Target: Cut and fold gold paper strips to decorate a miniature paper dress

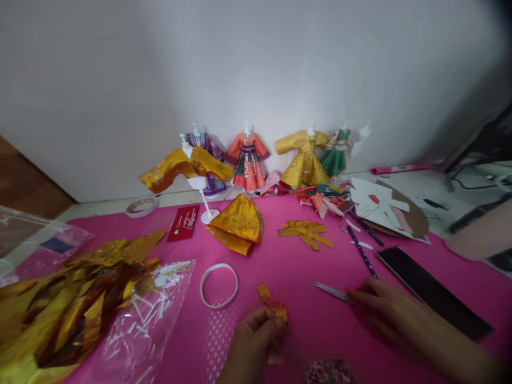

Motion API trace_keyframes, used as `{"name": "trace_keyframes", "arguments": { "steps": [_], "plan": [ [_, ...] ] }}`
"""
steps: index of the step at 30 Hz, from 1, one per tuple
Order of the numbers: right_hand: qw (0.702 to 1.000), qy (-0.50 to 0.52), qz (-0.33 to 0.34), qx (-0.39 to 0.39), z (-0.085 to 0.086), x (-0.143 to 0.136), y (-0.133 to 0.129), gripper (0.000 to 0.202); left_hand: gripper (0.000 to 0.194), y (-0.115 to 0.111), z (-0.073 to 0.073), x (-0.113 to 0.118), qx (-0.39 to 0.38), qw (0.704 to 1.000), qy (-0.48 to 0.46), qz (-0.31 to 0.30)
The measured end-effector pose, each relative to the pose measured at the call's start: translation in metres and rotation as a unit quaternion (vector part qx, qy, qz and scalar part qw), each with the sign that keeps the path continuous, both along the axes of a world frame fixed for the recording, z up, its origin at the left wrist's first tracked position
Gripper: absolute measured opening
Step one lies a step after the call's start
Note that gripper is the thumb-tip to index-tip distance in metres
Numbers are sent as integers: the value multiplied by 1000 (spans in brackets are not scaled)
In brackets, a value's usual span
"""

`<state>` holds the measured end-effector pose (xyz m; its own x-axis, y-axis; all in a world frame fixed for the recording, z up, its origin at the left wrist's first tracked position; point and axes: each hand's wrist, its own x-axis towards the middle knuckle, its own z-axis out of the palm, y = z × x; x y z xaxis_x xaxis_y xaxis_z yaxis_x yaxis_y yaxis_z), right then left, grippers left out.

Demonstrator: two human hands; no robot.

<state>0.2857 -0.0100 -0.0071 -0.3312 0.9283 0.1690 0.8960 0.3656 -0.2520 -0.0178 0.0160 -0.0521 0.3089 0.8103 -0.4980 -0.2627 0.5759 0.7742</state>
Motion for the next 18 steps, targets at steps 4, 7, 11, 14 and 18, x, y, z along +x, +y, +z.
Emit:
{"name": "trace_keyframes", "arguments": {
  "steps": [4, 7, 11, 14, 18],
  "plan": [
    [994, 57, -22, -86, 16, -24, 9, 26, 39, 1, -4, 2, 10, 1000, 6, -12],
    [976, 140, -2, -169, 22, -62, 19, 29, 47, 3, -4, 5, 18, 1000, 13, -22],
    [948, 181, 13, -261, 16, -105, 36, 40, 47, 2, 1, 5, 27, 999, 14, -37],
    [921, 229, -9, -316, 9, -119, 46, 51, 37, -1, 8, 2, 31, 998, 10, -49],
    [878, 317, -15, -359, -2, -124, 48, 58, 32, 0, 15, 0, 30, 998, 9, -56]
  ]
}}
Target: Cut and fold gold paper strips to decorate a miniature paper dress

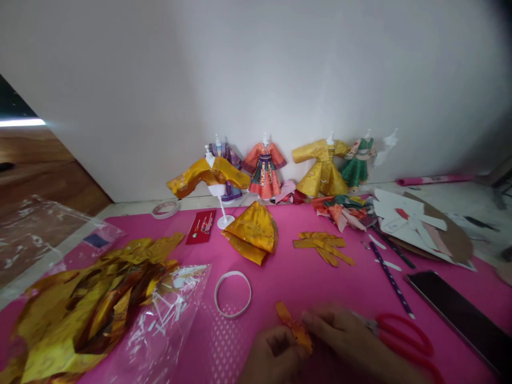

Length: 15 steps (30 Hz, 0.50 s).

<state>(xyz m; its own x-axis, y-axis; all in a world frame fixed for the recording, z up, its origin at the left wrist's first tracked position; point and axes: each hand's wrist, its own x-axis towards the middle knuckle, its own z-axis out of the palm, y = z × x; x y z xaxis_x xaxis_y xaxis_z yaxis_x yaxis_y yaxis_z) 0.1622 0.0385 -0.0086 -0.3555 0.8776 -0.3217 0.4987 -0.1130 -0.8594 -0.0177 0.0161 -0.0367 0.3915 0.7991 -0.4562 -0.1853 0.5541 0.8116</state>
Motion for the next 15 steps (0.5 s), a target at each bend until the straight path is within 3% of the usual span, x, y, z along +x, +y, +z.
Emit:
{"name": "trace_keyframes", "arguments": {
  "steps": [9, 15],
  "plan": [
    [993, 104, -38, -45, -18, 5, -7, 30, 30, 4, 13, -3, -13, 997, 61, -38],
    [988, 132, -60, -61, -21, 5, -11, 22, 35, 2, 4, -5, -5, 997, 63, -47]
  ]
}}
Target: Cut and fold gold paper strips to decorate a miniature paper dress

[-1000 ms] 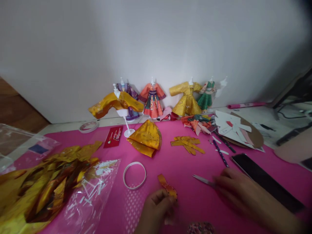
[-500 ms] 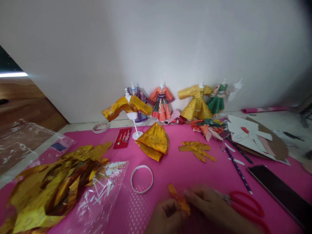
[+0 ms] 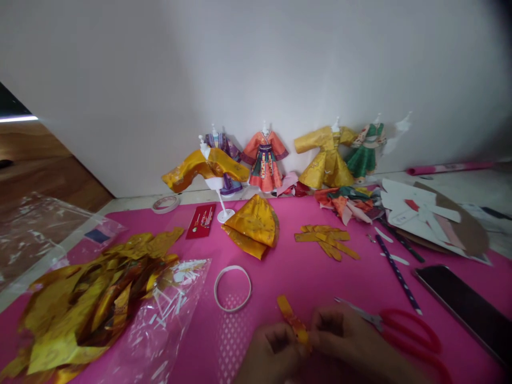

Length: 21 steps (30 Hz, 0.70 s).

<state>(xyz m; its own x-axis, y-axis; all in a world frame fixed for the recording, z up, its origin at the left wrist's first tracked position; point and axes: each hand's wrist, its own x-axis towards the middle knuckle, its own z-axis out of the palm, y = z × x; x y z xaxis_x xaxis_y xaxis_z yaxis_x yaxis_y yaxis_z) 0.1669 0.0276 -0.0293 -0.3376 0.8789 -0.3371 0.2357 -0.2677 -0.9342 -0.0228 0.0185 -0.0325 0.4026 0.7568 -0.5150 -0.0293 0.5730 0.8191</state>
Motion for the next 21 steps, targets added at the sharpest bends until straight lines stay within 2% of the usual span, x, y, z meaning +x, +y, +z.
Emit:
{"name": "trace_keyframes", "arguments": {
  "steps": [5, 13, 21],
  "plan": [
    [1000, -2, -12, -16, 6, -1, 0, 28, 39, -3, -6, 6, -14, 999, -28, 28],
    [999, 5, -9, -51, 17, 1, 4, 38, 24, -3, 10, 11, -46, 997, -49, 44],
    [998, 14, 1, -61, 19, 2, 4, 41, 23, -2, 16, 10, -35, 998, -50, 26]
  ]
}}
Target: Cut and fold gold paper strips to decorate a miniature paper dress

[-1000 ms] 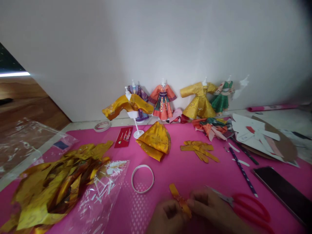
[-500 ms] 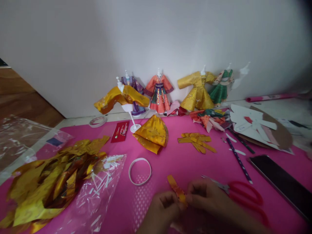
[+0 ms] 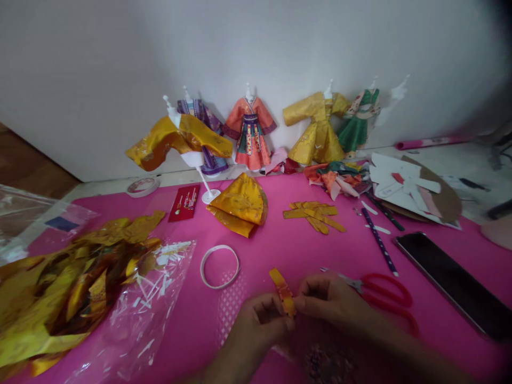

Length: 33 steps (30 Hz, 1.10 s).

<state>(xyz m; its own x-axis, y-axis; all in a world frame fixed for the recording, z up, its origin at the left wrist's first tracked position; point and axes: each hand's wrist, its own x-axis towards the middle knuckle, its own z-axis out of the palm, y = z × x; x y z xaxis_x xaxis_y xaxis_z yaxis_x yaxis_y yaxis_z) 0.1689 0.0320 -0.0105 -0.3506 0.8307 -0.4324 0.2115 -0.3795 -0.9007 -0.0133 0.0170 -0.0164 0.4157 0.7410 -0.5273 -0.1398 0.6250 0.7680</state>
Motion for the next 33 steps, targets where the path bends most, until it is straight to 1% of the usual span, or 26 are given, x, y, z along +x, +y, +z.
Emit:
{"name": "trace_keyframes", "arguments": {
  "steps": [5, 11, 15, 23, 29, 33],
  "plan": [
    [1000, 1, 1, 14, -4, 1, -1, 37, 23, 0, 1, 0, 4, 1000, 2, -6],
    [1000, 5, -7, 4, -5, -1, -4, 42, 21, 0, 0, 0, 4, 1000, 1, -6],
    [1000, 8, -6, 9, -4, -1, -4, 41, 19, 0, 1, 1, 1, 1000, 5, -8],
    [1000, 1, 5, 7, -1, -1, -2, 46, 18, 1, 4, 1, 1, 1000, 8, -6],
    [1000, 7, 1, 3, 0, -1, -2, 43, 14, 0, -2, -1, 11, 1000, -22, -15],
    [1000, 4, -1, 6, -2, 0, -3, 39, 14, -1, -6, 0, 7, 999, -37, -6]
  ]
}}
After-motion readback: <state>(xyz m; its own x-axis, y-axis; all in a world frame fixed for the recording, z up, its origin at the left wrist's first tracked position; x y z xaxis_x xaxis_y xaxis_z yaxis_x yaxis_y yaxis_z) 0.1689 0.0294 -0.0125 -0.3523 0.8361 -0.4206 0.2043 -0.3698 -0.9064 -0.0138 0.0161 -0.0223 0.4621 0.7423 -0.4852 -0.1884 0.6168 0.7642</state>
